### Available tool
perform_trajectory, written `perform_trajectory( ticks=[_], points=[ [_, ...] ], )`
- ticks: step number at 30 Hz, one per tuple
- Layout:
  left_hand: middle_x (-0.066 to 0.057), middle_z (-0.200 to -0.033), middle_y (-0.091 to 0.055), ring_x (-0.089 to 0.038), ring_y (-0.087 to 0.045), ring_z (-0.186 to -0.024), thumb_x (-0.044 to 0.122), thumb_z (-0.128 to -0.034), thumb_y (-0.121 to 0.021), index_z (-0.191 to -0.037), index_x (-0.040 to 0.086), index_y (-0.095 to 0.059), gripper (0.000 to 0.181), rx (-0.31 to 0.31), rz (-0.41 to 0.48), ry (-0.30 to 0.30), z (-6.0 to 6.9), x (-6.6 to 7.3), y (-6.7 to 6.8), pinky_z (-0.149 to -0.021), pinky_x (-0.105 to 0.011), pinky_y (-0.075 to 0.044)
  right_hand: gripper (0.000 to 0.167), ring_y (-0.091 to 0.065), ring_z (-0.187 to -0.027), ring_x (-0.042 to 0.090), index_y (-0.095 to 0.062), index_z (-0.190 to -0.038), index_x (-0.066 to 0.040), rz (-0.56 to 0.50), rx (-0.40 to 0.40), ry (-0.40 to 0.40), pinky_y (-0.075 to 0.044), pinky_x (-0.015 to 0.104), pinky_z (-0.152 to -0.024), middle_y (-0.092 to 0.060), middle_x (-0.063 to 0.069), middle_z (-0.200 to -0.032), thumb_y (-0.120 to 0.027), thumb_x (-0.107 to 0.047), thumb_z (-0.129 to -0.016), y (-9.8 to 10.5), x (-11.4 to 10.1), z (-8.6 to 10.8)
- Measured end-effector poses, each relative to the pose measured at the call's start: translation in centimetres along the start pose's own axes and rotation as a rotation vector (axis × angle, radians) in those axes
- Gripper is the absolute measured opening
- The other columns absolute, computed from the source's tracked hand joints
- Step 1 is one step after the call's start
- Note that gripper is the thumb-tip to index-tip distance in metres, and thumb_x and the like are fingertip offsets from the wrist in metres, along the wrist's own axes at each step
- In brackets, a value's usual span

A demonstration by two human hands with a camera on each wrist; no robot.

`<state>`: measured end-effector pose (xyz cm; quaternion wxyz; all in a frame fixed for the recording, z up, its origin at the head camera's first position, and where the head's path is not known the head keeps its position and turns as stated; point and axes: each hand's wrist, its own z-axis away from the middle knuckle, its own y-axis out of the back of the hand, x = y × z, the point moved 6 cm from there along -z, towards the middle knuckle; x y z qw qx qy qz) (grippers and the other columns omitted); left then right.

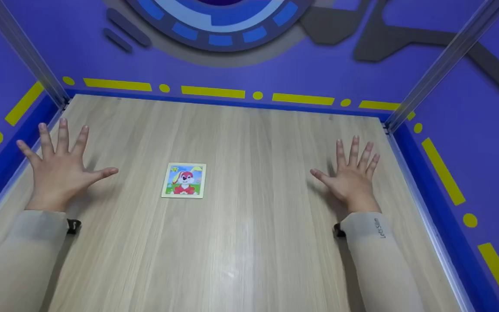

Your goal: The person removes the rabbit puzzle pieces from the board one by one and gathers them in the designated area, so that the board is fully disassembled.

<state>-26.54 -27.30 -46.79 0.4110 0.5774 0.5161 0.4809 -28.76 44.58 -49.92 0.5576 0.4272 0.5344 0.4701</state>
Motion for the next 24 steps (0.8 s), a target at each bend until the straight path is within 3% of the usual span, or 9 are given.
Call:
perform_trajectory(
  ticks=[7, 12, 19, 24],
  points=[
    [-0.008, -0.19, 0.024, -0.046, 0.026, -0.176, 0.108, -0.0777, -0.056, -0.184, 0.032, -0.004, 0.14, 0.014, 0.046, -0.008, 0.1, 1.9, 0.3, -0.126, -0.09, 0.024, 0.125, 0.051, -0.163, 0.045, 0.023, -0.179, -0.022, -0.025, 0.07, 0.073, 0.039, 0.076, -0.125, 0.051, 0.005, -0.176, -0.052, -0.087, -0.102, 1.0, -4.1, 0.3],
    [-0.009, -0.191, 0.021, -0.046, 0.018, -0.178, 0.106, -0.0753, -0.061, -0.184, 0.03, -0.006, 0.144, 0.049, 0.087, -0.003, 0.0, 2.7, 0.6, -0.128, -0.089, 0.023, 0.127, 0.046, -0.166, 0.045, 0.018, -0.181, -0.025, -0.094, 0.11, 0.111, 0.035, 0.072, -0.131, 0.046, 0.005, -0.181, -0.06, -0.084, -0.1, 0.8, -6.8, -0.3],
    [-0.009, -0.191, 0.019, -0.046, 0.012, -0.179, 0.104, -0.0755, -0.066, -0.184, 0.029, -0.004, 0.146, 0.061, 0.178, 0.018, -0.7, 4.0, 0.3, -0.132, -0.09, 0.011, 0.122, 0.034, -0.174, 0.042, 0.01, -0.183, -0.033, -0.266, 0.166, 0.146, 0.014, 0.08, -0.138, 0.033, 0.001, -0.188, -0.069, -0.074, -0.101, -0.5, -10.9, -1.9],
    [-0.011, -0.193, 0.009, -0.046, 0.005, -0.18, 0.096, -0.0784, -0.074, -0.185, 0.025, -0.01, 0.143, 0.042, 0.282, 0.004, -1.4, 5.6, -0.2, -0.135, -0.089, 0.0, 0.117, 0.025, -0.177, 0.04, 0.005, -0.183, -0.038, -0.316, 0.175, 0.169, 0.0, 0.084, -0.138, 0.028, -0.004, -0.19, -0.07, -0.072, -0.101, -1.6, -14.2, -2.7]
  ],
)
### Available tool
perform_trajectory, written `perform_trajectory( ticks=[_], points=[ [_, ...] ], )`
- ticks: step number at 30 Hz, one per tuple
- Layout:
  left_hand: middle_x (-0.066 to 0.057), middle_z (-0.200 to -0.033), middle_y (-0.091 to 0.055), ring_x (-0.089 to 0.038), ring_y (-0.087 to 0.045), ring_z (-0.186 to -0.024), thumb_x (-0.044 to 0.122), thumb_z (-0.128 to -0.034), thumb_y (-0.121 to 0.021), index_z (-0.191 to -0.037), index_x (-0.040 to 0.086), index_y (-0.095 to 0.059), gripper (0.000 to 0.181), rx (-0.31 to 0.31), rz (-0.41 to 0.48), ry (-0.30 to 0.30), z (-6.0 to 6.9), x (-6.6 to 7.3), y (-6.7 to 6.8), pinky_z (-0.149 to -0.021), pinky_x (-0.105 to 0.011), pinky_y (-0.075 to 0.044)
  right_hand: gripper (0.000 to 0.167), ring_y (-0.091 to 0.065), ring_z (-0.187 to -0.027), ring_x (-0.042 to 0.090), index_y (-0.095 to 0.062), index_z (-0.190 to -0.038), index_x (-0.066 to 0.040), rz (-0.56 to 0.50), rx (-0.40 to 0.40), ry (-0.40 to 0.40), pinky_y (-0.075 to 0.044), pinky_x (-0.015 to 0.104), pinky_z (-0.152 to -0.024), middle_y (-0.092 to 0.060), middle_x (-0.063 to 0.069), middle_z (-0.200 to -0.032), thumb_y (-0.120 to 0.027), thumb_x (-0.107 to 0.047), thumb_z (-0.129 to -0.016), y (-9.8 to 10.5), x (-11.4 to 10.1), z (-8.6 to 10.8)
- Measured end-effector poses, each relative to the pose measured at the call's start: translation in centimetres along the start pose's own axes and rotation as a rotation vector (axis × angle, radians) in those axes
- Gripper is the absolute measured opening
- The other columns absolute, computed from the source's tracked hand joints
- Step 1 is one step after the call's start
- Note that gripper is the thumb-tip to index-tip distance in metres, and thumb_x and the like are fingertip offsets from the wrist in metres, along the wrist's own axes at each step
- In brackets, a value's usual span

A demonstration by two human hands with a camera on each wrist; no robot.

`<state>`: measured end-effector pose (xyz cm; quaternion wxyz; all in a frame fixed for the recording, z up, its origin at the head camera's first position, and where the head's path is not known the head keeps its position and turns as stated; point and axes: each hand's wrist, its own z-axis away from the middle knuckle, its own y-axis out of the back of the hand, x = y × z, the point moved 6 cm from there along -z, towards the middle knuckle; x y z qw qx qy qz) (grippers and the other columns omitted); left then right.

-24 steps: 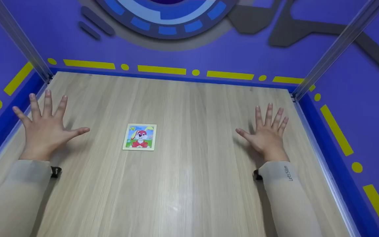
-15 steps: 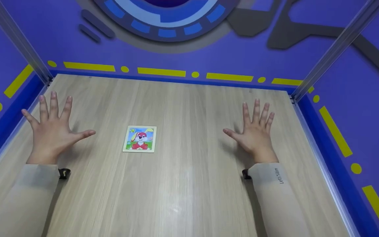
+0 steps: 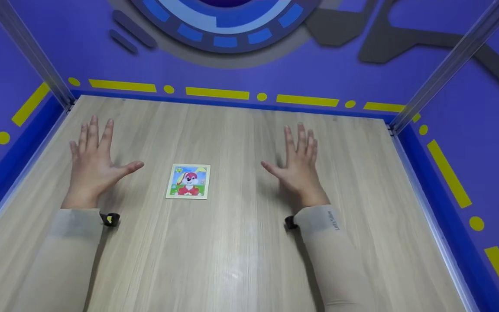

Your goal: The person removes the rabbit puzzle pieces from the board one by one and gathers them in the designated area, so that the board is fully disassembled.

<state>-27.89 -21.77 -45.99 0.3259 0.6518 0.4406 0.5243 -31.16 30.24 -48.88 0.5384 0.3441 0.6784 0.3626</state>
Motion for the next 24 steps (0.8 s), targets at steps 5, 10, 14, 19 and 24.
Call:
perform_trajectory(
  ticks=[5, 10, 14, 19, 24],
  points=[
    [-0.012, -0.194, -0.001, -0.045, -0.004, -0.18, 0.085, -0.0801, -0.084, -0.184, 0.021, -0.018, 0.138, -0.003, 0.14, -0.039, -0.5, 1.1, -0.6, -0.139, -0.083, -0.01, 0.111, 0.016, -0.179, 0.037, -0.003, -0.184, -0.038, -0.1, 0.009, 0.04, -0.01, 0.083, -0.139, 0.019, -0.006, -0.192, -0.072, -0.065, -0.102, -1.5, -2.8, -0.6],
    [-0.01, -0.194, -0.002, -0.042, -0.004, -0.18, 0.078, -0.085, -0.085, -0.184, 0.023, -0.018, 0.132, -0.065, 0.241, -0.057, -0.8, 1.7, -1.4, -0.141, -0.078, -0.017, 0.105, 0.004, -0.181, 0.035, -0.007, -0.183, -0.041, -0.201, -0.018, 0.056, -0.016, 0.08, -0.14, 0.01, -0.008, -0.193, -0.072, -0.062, -0.104, -2.9, -5.0, -1.0],
    [-0.007, -0.194, -0.003, -0.042, -0.006, -0.18, 0.071, -0.0892, -0.086, -0.184, 0.025, -0.015, 0.127, -0.127, 0.306, -0.057, -0.6, 1.7, -2.4, -0.138, -0.078, -0.024, 0.1, -0.004, -0.181, 0.035, -0.011, -0.183, -0.041, -0.254, -0.049, 0.063, -0.018, 0.077, -0.141, 0.002, -0.007, -0.194, -0.071, -0.061, -0.105, -4.2, -6.5, -1.2],
    [-0.006, -0.194, -0.006, -0.042, -0.009, -0.18, 0.065, -0.0933, -0.086, -0.184, 0.025, -0.015, 0.122, -0.193, 0.354, -0.078, -0.3, 2.1, -3.7, -0.138, -0.077, -0.028, 0.098, -0.008, -0.181, 0.034, -0.02, -0.183, -0.037, -0.318, -0.085, 0.068, -0.019, 0.075, -0.142, -0.006, -0.007, -0.194, -0.072, -0.062, -0.104, -6.0, -8.1, -1.4],
    [-0.003, -0.194, -0.008, -0.039, -0.01, -0.18, 0.061, -0.0932, -0.088, -0.184, 0.027, -0.016, 0.12, -0.247, 0.402, -0.09, -0.5, 2.6, -4.8, -0.139, -0.074, -0.027, 0.097, -0.011, -0.181, 0.034, -0.026, -0.182, -0.031, -0.366, -0.127, 0.085, -0.02, 0.073, -0.143, -0.012, -0.004, -0.193, -0.075, -0.059, -0.103, -7.7, -9.5, -1.9]
  ],
)
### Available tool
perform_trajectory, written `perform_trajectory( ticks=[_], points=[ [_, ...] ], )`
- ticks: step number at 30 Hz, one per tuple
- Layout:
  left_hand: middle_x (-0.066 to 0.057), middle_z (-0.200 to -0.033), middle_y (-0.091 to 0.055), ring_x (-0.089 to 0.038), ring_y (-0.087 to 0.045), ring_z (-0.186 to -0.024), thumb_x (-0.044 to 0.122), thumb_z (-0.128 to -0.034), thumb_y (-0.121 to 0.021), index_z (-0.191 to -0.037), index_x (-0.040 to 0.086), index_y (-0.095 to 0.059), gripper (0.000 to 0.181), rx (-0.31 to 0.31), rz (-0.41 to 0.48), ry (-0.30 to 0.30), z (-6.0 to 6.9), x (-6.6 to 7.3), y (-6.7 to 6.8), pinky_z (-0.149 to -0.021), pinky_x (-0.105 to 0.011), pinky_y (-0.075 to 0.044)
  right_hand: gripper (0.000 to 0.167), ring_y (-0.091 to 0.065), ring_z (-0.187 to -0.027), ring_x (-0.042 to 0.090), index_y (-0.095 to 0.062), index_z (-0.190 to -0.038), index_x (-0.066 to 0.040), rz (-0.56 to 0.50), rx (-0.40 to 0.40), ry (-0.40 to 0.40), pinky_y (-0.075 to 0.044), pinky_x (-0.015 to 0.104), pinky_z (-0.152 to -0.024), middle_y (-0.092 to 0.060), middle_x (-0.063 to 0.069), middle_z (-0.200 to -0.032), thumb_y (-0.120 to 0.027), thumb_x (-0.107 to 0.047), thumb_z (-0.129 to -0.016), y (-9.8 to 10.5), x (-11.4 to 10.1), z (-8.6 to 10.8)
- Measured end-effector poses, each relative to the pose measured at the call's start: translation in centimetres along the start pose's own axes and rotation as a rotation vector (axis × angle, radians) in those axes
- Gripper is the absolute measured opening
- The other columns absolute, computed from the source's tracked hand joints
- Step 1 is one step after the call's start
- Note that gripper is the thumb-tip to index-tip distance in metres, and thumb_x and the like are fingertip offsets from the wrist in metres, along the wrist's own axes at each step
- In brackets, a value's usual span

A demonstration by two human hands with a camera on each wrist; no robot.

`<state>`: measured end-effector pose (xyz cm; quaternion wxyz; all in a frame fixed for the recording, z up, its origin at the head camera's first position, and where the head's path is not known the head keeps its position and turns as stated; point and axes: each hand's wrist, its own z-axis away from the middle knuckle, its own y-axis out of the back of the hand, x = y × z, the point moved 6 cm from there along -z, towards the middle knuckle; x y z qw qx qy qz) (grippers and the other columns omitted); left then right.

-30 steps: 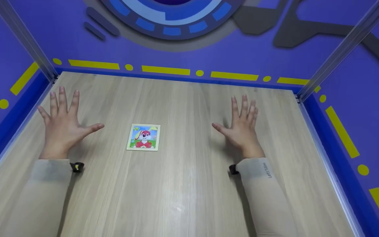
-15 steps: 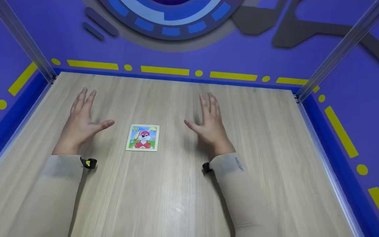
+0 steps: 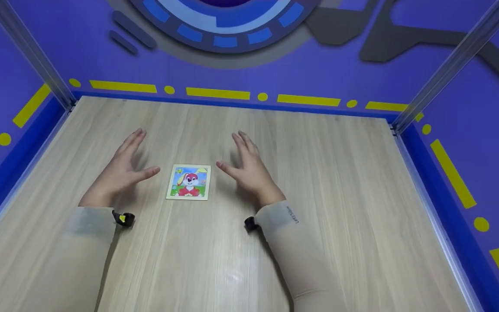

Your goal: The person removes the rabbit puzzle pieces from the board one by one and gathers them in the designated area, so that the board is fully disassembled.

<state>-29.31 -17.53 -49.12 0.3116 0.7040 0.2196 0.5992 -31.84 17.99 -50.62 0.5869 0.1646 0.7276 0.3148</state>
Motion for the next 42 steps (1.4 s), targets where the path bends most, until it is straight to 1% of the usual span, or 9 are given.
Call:
perform_trajectory(
  ticks=[3, 5, 8, 13, 19, 24, 30, 35, 42],
  points=[
    [-0.001, -0.194, -0.008, -0.039, -0.011, -0.18, 0.061, -0.0919, -0.089, -0.184, 0.026, -0.018, 0.121, -0.028, 0.006, 0.015, -0.1, -0.1, -0.6, -0.14, -0.073, -0.027, 0.098, -0.012, -0.181, 0.032, -0.028, -0.182, -0.029, -0.012, -0.03, 0.005, -0.021, 0.07, -0.143, -0.013, -0.004, -0.193, -0.078, -0.056, -0.102, -1.2, -0.5, -0.5],
    [0.0, -0.194, -0.008, -0.038, -0.011, -0.18, 0.061, -0.0914, -0.09, -0.184, 0.024, -0.019, 0.122, -0.049, 0.007, 0.029, -0.2, -0.2, -1.1, -0.141, -0.072, -0.026, 0.097, -0.014, -0.18, 0.031, -0.028, -0.181, -0.031, -0.021, -0.047, -0.002, -0.024, 0.067, -0.143, -0.015, -0.005, -0.193, -0.079, -0.055, -0.102, -2.0, -1.0, -0.8],
    [0.001, -0.194, -0.008, -0.037, -0.011, -0.18, 0.059, -0.0908, -0.091, -0.183, 0.022, -0.021, 0.122, -0.087, 0.01, 0.049, -0.2, -0.2, -1.7, -0.142, -0.07, -0.024, 0.095, -0.028, -0.176, 0.034, -0.03, -0.18, -0.034, -0.063, -0.075, -0.013, -0.034, 0.064, -0.141, -0.017, -0.004, -0.192, -0.081, -0.051, -0.102, -3.3, -2.1, -1.2],
    [0.002, -0.194, -0.01, -0.036, -0.011, -0.18, 0.056, -0.0888, -0.094, -0.183, 0.02, -0.022, 0.124, -0.12, 0.038, 0.048, -0.1, -0.3, -2.4, -0.143, -0.069, -0.022, 0.092, -0.045, -0.165, 0.037, -0.033, -0.18, -0.032, -0.143, -0.123, -0.003, -0.048, 0.058, -0.132, -0.022, -0.003, -0.19, -0.083, -0.041, -0.103, -5.3, -4.2, -1.8],
    [-0.001, -0.193, -0.017, -0.036, -0.015, -0.18, 0.059, -0.0859, -0.096, -0.182, 0.016, -0.025, 0.127, -0.158, 0.024, 0.007, 0.0, -0.3, -3.5, -0.144, -0.065, -0.023, 0.088, -0.054, -0.152, 0.035, -0.041, -0.177, -0.02, -0.16, -0.172, -0.01, -0.055, 0.055, -0.124, -0.039, 0.004, -0.182, -0.086, -0.03, -0.102, -7.5, -5.1, -2.3],
    [-0.002, -0.191, -0.024, -0.034, -0.012, -0.18, 0.06, -0.0811, -0.099, -0.181, 0.016, -0.03, 0.129, -0.188, -0.013, -0.024, -0.2, -0.4, -4.3, -0.146, -0.066, -0.016, 0.081, -0.061, -0.14, 0.034, -0.05, -0.17, -0.008, -0.104, -0.212, 0.039, -0.056, 0.053, -0.12, -0.054, 0.011, -0.167, -0.087, -0.025, -0.101, -8.9, -5.6, -2.5],
    [0.003, -0.189, -0.031, -0.031, -0.002, -0.181, 0.063, -0.0732, -0.103, -0.179, 0.019, -0.037, 0.132, -0.254, -0.083, -0.036, 0.0, -0.7, -5.2, -0.146, -0.066, -0.002, 0.08, -0.062, -0.143, 0.033, -0.053, -0.168, -0.008, 0.007, -0.275, 0.059, -0.053, 0.051, -0.127, -0.061, 0.014, -0.156, -0.088, -0.031, -0.1, -10.3, -5.8, -2.3],
    [0.002, -0.186, -0.039, -0.032, -0.004, -0.181, 0.064, -0.0712, -0.104, -0.175, 0.02, -0.045, 0.127, -0.282, -0.118, -0.05, 0.0, -0.8, -5.7, -0.147, -0.065, -0.002, 0.078, -0.055, -0.146, 0.035, -0.057, -0.165, -0.006, 0.101, -0.29, 0.073, -0.049, 0.052, -0.13, -0.06, 0.014, -0.156, -0.086, -0.039, -0.101, -10.7, -5.8, -2.1],
    [0.003, -0.182, -0.045, -0.033, -0.008, -0.181, 0.061, -0.0727, -0.104, -0.172, 0.018, -0.052, 0.12, -0.282, -0.144, -0.061, 0.1, -0.8, -5.9, -0.147, -0.064, -0.006, 0.063, -0.054, -0.144, 0.035, -0.066, -0.157, -0.005, 0.138, -0.292, 0.101, -0.049, 0.052, -0.128, -0.061, 0.014, -0.152, -0.081, -0.035, -0.105, -11.0, -5.6, -2.2]
  ],
)
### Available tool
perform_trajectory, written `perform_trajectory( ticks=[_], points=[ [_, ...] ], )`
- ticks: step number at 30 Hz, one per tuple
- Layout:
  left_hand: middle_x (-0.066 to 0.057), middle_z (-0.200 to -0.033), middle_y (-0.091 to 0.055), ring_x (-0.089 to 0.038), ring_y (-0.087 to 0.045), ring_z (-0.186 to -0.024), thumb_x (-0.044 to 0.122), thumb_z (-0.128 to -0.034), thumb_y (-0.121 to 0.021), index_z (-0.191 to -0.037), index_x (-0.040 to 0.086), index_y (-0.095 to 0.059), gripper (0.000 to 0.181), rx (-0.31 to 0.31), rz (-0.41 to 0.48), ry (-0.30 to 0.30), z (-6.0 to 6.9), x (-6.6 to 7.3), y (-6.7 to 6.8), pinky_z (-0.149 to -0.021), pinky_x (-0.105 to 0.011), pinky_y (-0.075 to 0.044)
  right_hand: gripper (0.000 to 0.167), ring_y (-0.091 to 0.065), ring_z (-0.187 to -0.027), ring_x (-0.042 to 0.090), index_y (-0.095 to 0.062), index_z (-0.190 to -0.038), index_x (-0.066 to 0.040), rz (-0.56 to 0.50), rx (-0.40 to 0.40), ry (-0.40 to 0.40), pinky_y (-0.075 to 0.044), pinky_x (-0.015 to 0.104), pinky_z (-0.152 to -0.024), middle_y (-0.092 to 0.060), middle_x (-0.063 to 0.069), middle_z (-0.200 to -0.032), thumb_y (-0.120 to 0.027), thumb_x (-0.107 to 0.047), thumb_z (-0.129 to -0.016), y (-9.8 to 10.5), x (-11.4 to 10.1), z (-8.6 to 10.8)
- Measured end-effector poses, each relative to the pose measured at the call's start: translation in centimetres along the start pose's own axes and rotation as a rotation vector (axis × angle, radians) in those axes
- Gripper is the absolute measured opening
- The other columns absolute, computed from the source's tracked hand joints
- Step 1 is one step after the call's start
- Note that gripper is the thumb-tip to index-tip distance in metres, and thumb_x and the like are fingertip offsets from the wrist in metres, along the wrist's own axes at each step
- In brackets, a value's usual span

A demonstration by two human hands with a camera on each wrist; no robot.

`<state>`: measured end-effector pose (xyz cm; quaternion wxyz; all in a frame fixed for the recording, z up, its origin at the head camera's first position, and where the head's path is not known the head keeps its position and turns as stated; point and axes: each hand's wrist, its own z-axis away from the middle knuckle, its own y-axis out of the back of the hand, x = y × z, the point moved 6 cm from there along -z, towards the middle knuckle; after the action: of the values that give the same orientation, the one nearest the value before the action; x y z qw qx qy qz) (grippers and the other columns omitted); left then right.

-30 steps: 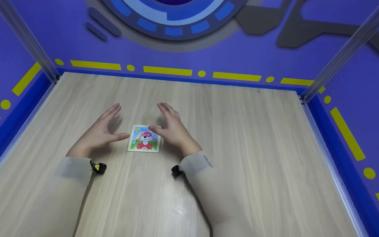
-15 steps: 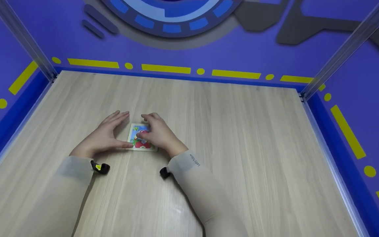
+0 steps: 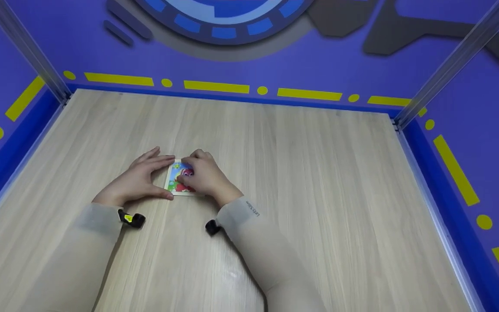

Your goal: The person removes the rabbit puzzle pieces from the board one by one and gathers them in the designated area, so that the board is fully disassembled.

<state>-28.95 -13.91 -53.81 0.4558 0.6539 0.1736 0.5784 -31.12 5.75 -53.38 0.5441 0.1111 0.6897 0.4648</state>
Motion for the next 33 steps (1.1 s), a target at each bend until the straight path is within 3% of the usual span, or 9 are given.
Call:
perform_trajectory(
  ticks=[6, 12, 21, 33],
  points=[
    [-0.003, -0.181, -0.048, -0.038, -0.013, -0.18, 0.059, -0.0746, -0.103, -0.17, 0.013, -0.054, 0.117, 0.0, -0.047, -0.021, 0.1, 0.4, 0.3, -0.146, -0.066, 0.002, 0.056, -0.051, -0.148, 0.037, -0.067, -0.152, -0.004, 0.054, -0.06, -0.047, -0.046, 0.053, -0.131, -0.059, 0.016, -0.154, -0.082, -0.03, -0.105, 0.0, -1.2, -0.6],
    [-0.002, -0.183, -0.045, -0.038, -0.01, -0.18, 0.059, -0.0758, -0.102, -0.171, 0.014, -0.051, 0.117, -0.017, -0.036, -0.016, 0.1, 0.4, -0.1, -0.145, -0.068, 0.006, 0.054, -0.054, -0.147, 0.04, -0.068, -0.151, 0.0, 0.155, -0.095, -0.114, -0.049, 0.052, -0.129, -0.06, 0.02, -0.157, -0.082, -0.024, -0.105, 0.0, -2.7, -0.7],
    [0.001, -0.182, -0.045, -0.034, -0.008, -0.181, 0.058, -0.0734, -0.103, -0.172, 0.016, -0.05, 0.119, -0.009, -0.02, 0.0, 0.1, 0.1, 0.2, -0.144, -0.065, 0.014, 0.053, -0.051, -0.148, 0.035, -0.07, -0.147, -0.006, 0.082, -0.092, -0.244, -0.051, 0.051, -0.129, -0.058, 0.017, -0.159, -0.088, -0.018, -0.099, 0.1, -2.8, -1.5],
    [-0.004, -0.182, -0.046, -0.036, -0.008, -0.181, 0.054, -0.0725, -0.105, -0.171, 0.012, -0.051, 0.12, -0.009, -0.008, -0.009, 0.1, 0.5, 0.2, -0.144, -0.069, 0.011, 0.056, -0.05, -0.141, 0.033, -0.065, -0.149, -0.006, 0.016, -0.127, -0.267, -0.052, 0.053, -0.125, -0.057, 0.014, -0.154, -0.088, -0.016, -0.099, 0.3, -2.4, -1.5]
  ],
)
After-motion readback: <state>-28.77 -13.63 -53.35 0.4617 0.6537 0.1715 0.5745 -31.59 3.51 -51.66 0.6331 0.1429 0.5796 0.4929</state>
